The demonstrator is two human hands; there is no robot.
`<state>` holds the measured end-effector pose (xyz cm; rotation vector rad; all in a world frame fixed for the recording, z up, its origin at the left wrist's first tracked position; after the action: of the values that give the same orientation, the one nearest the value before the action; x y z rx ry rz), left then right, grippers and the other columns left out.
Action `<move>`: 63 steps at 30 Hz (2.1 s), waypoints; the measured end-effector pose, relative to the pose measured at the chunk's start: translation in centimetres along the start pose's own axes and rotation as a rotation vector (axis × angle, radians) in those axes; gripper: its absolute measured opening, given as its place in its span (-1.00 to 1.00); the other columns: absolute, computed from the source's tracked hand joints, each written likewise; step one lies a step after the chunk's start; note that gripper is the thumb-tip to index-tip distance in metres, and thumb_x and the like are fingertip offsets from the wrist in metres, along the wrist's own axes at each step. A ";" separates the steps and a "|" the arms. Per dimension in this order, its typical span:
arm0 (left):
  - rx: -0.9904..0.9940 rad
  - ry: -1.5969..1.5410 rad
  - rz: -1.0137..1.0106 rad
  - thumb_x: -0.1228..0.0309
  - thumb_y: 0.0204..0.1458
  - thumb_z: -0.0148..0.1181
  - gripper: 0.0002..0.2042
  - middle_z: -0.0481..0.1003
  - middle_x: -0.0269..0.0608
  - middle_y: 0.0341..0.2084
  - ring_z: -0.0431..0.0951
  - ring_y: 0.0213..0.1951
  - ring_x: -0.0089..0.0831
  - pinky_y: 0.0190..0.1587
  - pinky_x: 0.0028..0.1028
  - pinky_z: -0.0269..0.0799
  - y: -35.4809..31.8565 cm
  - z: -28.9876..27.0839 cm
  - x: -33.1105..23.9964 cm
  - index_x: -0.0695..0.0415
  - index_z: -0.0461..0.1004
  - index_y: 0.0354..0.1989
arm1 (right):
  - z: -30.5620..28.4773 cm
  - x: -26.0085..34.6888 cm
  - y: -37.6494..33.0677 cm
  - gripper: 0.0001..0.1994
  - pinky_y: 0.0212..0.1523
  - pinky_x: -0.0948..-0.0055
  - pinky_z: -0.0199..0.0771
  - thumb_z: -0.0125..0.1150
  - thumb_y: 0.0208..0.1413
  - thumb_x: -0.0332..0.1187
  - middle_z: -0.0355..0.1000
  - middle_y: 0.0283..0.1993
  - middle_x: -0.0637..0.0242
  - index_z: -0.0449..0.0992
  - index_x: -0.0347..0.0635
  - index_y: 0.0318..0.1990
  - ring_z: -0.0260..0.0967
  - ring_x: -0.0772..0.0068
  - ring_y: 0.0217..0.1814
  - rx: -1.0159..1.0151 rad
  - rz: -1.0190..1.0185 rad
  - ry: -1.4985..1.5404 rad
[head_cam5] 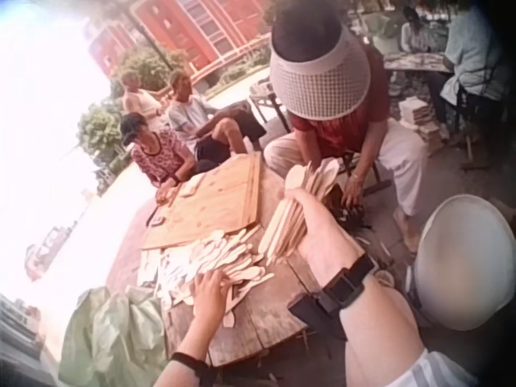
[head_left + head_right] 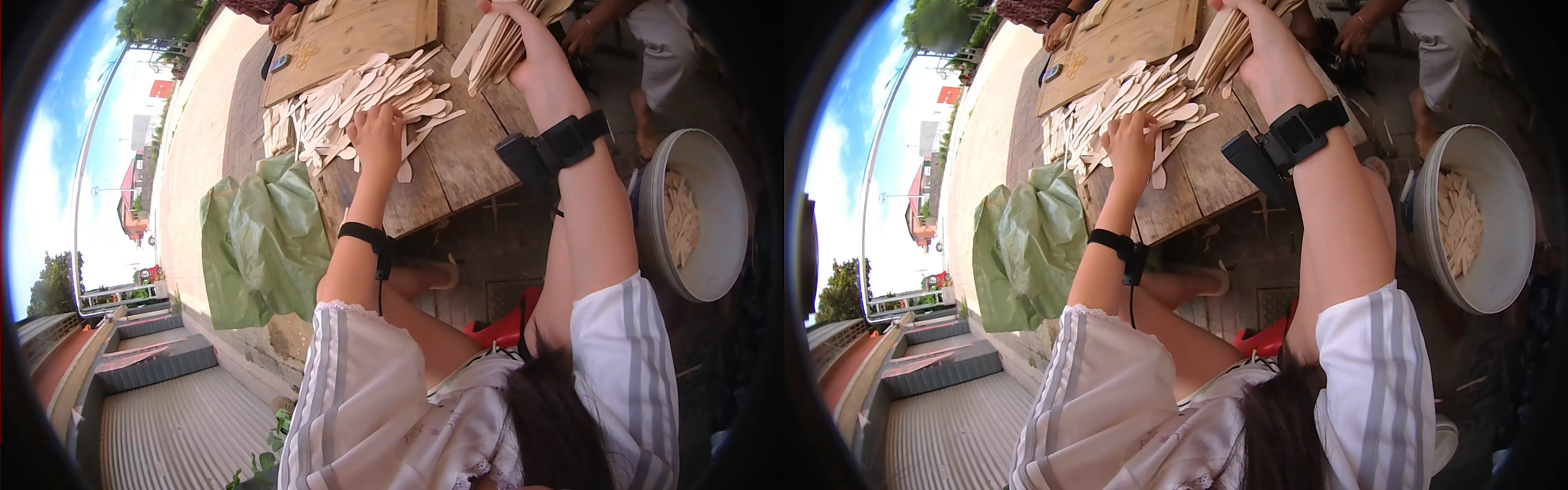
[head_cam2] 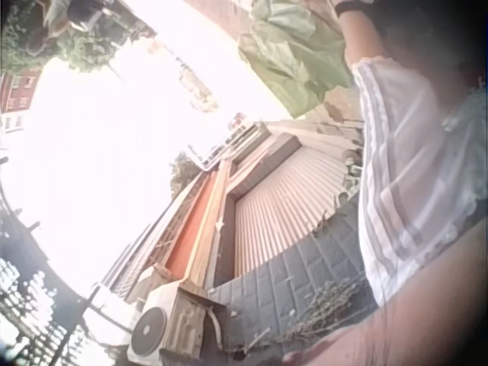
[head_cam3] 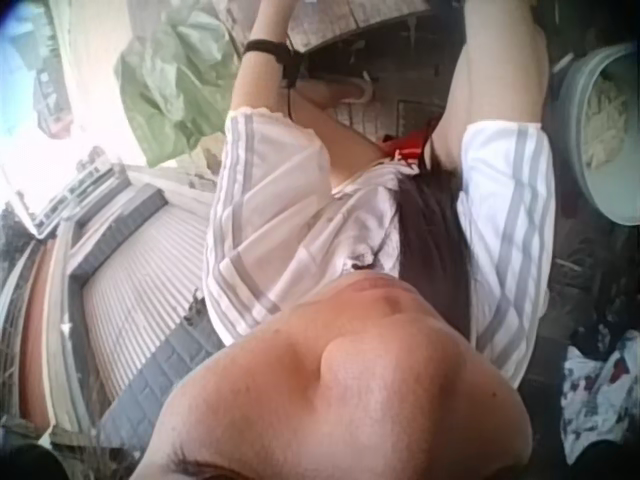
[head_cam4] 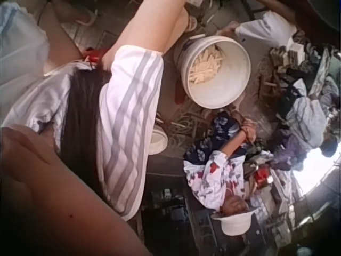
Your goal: The recorder sorts and stacks small wooden spoons from a pile on a table.
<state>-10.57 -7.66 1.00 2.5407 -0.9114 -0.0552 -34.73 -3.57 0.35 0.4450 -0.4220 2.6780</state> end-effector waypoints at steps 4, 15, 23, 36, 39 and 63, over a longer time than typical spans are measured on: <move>-0.005 0.029 0.020 0.31 -0.12 0.28 -0.85 0.46 -0.42 -0.33 0.39 -0.21 -0.35 -0.16 -0.27 0.14 -0.3 0.6 0.5 -0.06 0.45 -0.37 | 1.7 -0.4 -0.9 -0.82 -0.42 0.42 0.46 0.23 0.00 -0.31 0.41 -0.44 0.36 0.49 -0.18 -0.27 0.40 0.40 -0.42 0.081 0.033 -0.102; -0.095 -0.178 -0.132 0.33 -0.08 0.28 -0.90 0.49 -0.42 -0.38 0.41 -0.28 -0.39 -0.21 -0.39 0.19 -0.3 -2.8 2.1 -0.03 0.55 -0.38 | 3.1 -1.6 -1.6 -0.70 -0.25 0.54 0.45 0.21 0.04 -0.29 0.52 -0.20 0.35 0.51 -0.26 -0.10 0.41 0.60 -0.25 0.225 -0.029 -0.538; 0.414 -1.825 -0.648 0.28 0.03 0.25 -0.78 0.50 -0.48 -0.46 0.34 -0.41 -0.70 -0.29 -0.64 0.23 -2.7 -0.5 1.0 0.15 0.58 -0.23 | 5.7 -9.7 -6.0 -0.61 -0.25 0.57 0.47 0.37 -0.03 -0.28 0.49 -0.22 0.36 0.50 -0.28 -0.07 0.44 0.60 -0.24 0.318 0.157 -0.728; 0.088 -0.227 -0.254 0.33 -0.05 0.19 -0.76 0.37 -0.26 -0.22 0.38 -0.13 -0.28 -0.02 -0.22 0.14 -1.5 -3.0 2.6 0.00 0.47 -0.17 | 4.1 -8.8 -3.6 -0.63 -0.16 0.54 0.44 0.23 0.01 -0.39 0.47 -0.16 0.29 0.42 -0.23 0.01 0.38 0.54 -0.10 0.153 0.068 -0.699; 0.030 0.003 -0.204 0.36 -0.08 0.19 -0.71 0.37 -0.30 -0.22 0.36 -0.13 -0.31 -0.04 -0.26 0.16 -1.3 -0.9 5.5 -0.07 0.47 -0.12 | 4.1 -8.8 -3.3 -0.62 -0.24 0.56 0.44 0.22 0.00 -0.46 0.42 -0.21 0.31 0.38 -0.25 0.02 0.37 0.54 -0.29 0.132 0.116 -0.528; -0.182 -0.838 -0.289 0.48 -0.10 0.29 -0.88 0.54 -0.28 -0.57 0.51 -0.50 -0.34 -0.40 -0.44 0.38 0.3 -2.9 6.7 0.20 0.48 -0.42 | 6.3 -4.1 -3.4 -0.66 -0.16 0.61 0.42 0.22 0.01 -0.39 0.49 -0.21 0.21 0.41 -0.28 -0.03 0.40 0.55 -0.20 0.246 -0.117 -0.792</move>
<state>-5.02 -10.84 4.44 2.4370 -0.7365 -1.2969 -28.16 -4.11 5.29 1.5593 -0.2569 2.3444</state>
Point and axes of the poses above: each hand's wrist, its own y-axis towards the middle knuckle, its own z-axis out of the palm, x = y × z, the point moved 10 cm from there along y, towards the middle knuckle
